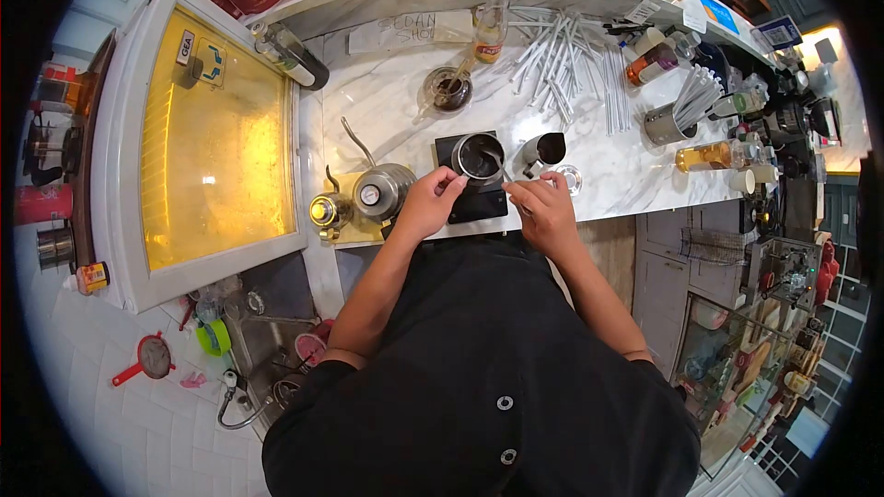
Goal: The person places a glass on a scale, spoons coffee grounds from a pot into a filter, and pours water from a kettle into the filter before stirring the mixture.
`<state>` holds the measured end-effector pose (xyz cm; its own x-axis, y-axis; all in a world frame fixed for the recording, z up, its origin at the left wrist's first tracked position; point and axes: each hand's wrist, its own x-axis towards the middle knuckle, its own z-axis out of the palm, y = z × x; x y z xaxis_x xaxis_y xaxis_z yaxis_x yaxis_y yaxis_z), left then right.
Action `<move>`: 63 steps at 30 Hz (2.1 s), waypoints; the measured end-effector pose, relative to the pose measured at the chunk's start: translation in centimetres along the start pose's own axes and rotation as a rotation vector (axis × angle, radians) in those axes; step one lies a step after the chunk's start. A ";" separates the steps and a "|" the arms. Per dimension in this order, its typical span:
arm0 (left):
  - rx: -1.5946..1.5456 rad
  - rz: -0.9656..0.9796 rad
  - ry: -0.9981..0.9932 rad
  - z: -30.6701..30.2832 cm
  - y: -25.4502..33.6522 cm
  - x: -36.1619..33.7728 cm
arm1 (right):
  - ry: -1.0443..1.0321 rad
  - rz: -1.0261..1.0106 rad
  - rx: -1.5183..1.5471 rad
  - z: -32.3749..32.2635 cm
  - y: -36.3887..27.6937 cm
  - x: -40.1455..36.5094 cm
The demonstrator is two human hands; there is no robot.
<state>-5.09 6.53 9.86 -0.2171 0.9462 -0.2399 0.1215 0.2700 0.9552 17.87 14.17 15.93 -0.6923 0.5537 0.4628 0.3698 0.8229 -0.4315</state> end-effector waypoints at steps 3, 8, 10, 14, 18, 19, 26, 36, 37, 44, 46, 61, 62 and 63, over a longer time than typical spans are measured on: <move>-0.008 0.000 -0.001 0.0 0.2 0.0 | 0.005 -0.027 0.039 0.3 -0.7 -0.2; -0.005 0.010 0.001 0.0 0.3 0.0 | 0.021 -0.027 0.046 1.3 -0.7 0.8; -0.007 0.015 0.008 0.1 0.2 0.0 | 0.041 0.004 0.025 1.0 -0.4 0.9; -0.007 0.007 0.003 -0.1 0.3 -0.1 | 0.032 0.010 0.025 0.5 -0.3 0.1; 0.007 -0.051 -0.046 -0.3 0.3 -0.1 | 0.026 -0.037 0.045 0.7 -0.8 0.1; 0.016 -0.042 -0.046 -0.3 0.4 0.0 | 0.031 -0.068 0.040 0.9 -0.8 0.3; 0.034 -0.056 -0.036 -0.3 0.7 0.0 | 0.034 -0.022 0.009 0.6 0.0 0.9; 0.026 -0.043 -0.037 -0.4 0.2 0.0 | 0.061 -0.095 0.042 1.3 -0.1 0.9; 0.016 -0.039 -0.039 -0.3 0.1 0.0 | 0.061 -0.070 0.037 1.1 0.0 0.9; 0.006 -0.049 -0.042 -0.2 0.1 0.0 | 0.045 -0.075 0.047 0.8 -0.2 0.0; 0.004 0.030 0.005 -0.1 -0.2 0.0 | 0.054 -0.081 0.052 1.4 -0.2 0.3; 0.010 -0.034 -0.017 -0.2 0.0 -0.1 | 0.043 -0.097 0.062 1.4 -0.1 0.7; 0.011 -0.034 -0.017 -0.2 0.0 -0.1 | 0.036 -0.062 0.062 1.2 0.0 0.9; 0.017 -0.032 -0.015 -0.2 0.1 -0.1 | 0.029 -0.028 0.060 1.0 0.0 0.9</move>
<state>-5.26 6.38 10.04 -0.2061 0.9396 -0.2731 0.1316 0.3032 0.9438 16.65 14.55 15.57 -0.6833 0.5348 0.4971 0.3121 0.8294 -0.4633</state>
